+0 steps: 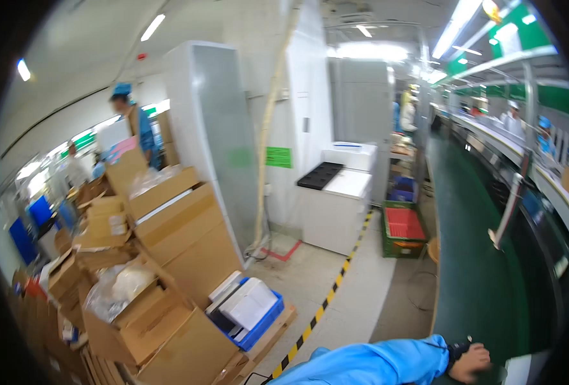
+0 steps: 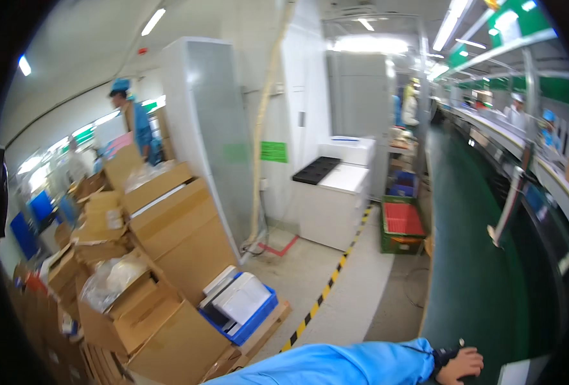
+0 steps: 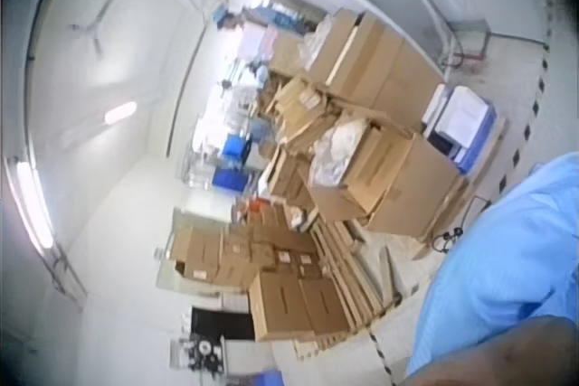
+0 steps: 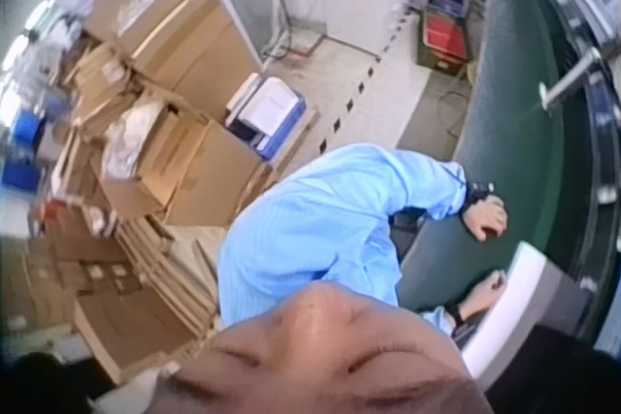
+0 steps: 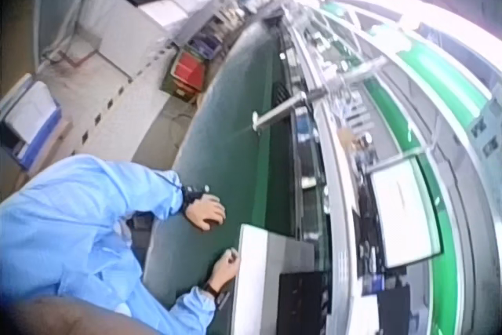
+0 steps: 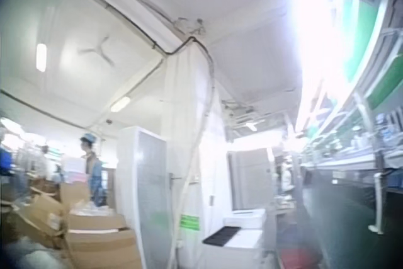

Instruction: The recorder scans the barcodes of smartphones, prints out labels, and places them into a tray at a manufacturing workstation.

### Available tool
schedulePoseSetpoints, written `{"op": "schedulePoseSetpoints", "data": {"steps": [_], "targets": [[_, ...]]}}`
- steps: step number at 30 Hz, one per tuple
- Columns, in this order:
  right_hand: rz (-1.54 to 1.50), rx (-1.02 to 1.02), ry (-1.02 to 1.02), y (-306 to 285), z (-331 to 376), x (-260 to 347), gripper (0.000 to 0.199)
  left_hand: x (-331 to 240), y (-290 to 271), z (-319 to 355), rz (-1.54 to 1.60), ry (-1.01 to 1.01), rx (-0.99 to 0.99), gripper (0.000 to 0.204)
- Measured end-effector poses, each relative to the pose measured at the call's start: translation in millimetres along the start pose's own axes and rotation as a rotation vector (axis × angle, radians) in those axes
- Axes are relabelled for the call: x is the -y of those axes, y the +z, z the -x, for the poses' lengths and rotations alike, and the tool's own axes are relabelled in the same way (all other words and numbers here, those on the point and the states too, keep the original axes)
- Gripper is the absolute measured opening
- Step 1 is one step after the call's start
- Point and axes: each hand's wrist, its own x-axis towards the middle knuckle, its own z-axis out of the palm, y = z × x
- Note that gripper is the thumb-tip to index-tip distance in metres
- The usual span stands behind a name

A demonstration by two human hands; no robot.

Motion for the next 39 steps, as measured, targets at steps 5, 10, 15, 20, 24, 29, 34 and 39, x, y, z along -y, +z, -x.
{"op": "schedulePoseSetpoints", "data": {"steps": [5,10,15,20,24,29,34,39], "targets": [[-0.245,-0.247,-0.088,37,-20,-89,0.008,-15,-28,-5,0.059,-0.084,0.142,0.050],[-0.331,-0.254,0.181,28,-7,-22,0.007,-25,-47,-7,-0.038,-0.184,0.369,0.053],[-0.364,-0.355,0.185,39,-2,-1,0.009,-23,-63,0,-0.067,-0.224,0.386,0.052],[-0.325,-0.498,0.284,6,18,-17,0.007,-23,-30,-25,0.055,-0.069,0.336,0.052],[0.076,-0.500,0.224,25,0,38,0.026,5,-31,-45,0.129,-0.040,0.311,0.039],[-0.107,-0.598,0.232,44,36,50,0.021,-5,0,-106,0.269,0.261,0.309,0.026],[0.004,-0.717,0.255,43,59,60,0.022,-44,30,-121,0.365,0.472,0.394,0.022],[0.098,-0.812,0.271,56,60,54,0.020,-48,25,-109,0.525,0.489,0.455,0.020]]}}
